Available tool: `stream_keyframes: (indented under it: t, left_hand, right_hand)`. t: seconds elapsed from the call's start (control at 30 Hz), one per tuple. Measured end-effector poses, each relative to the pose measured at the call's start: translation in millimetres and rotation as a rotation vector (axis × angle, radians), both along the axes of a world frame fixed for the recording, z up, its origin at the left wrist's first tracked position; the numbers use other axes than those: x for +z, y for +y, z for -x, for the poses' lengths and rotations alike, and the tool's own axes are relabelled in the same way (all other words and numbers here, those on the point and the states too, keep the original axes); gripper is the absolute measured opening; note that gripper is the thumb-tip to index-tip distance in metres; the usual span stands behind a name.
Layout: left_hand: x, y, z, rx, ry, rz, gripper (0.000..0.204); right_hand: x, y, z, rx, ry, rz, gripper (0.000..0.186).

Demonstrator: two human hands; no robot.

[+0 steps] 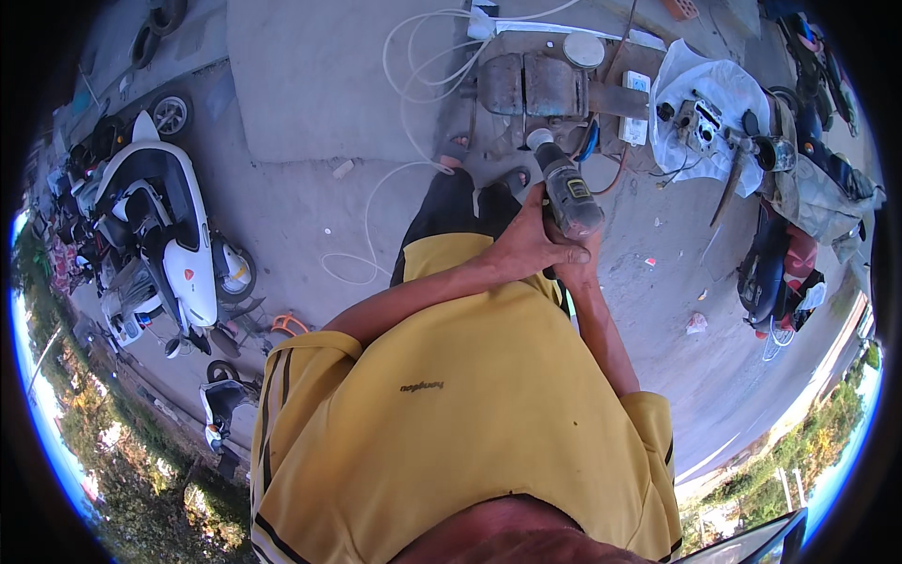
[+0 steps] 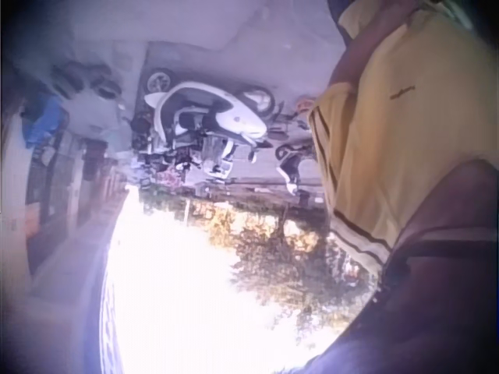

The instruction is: The person uses a handheld angle grinder to grind a metal part clamped in a bench vise. They then switch to a wire brush attachment and continue grinding the same part. The person handles the tool with both hands and adjusts the part's position during the process.

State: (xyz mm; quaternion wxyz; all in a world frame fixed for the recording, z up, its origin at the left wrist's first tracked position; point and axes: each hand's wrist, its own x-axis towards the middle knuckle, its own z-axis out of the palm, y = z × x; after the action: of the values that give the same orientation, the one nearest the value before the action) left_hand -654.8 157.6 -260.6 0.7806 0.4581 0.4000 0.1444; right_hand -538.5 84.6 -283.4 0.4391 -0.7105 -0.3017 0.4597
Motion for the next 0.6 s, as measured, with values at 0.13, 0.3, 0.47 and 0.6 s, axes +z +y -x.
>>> stream_keyframes:
  t: [0.13, 0.3, 0.47, 0.6]
  left_hand:
    - [-10.5, 0.8, 15.4, -0.047, -0.069, 0.056, 0.109]
    - [-7.4, 14.7, 38.0, -0.126, -0.081, 0.045, 0.105]
    - [-7.1, 25.8, 57.7, -0.194, -0.109, 0.043, 0.097]
    - [-17.8, 32.9, 75.3, -0.266, -0.111, -0.058, 0.099]
  right_hand:
    - [0.7, -4.3, 22.7, -0.032, -0.048, 0.035, 0.018]
    - [-20.9, -13.7, 62.7, -0.155, 0.0, 0.028, 0.017]
    - [-6.5, 2.6, 89.6, -0.297, 0.021, 0.136, 0.035]
    - [3.1, 18.5, 109.3, -0.264, -0.235, 0.211, 0.042]
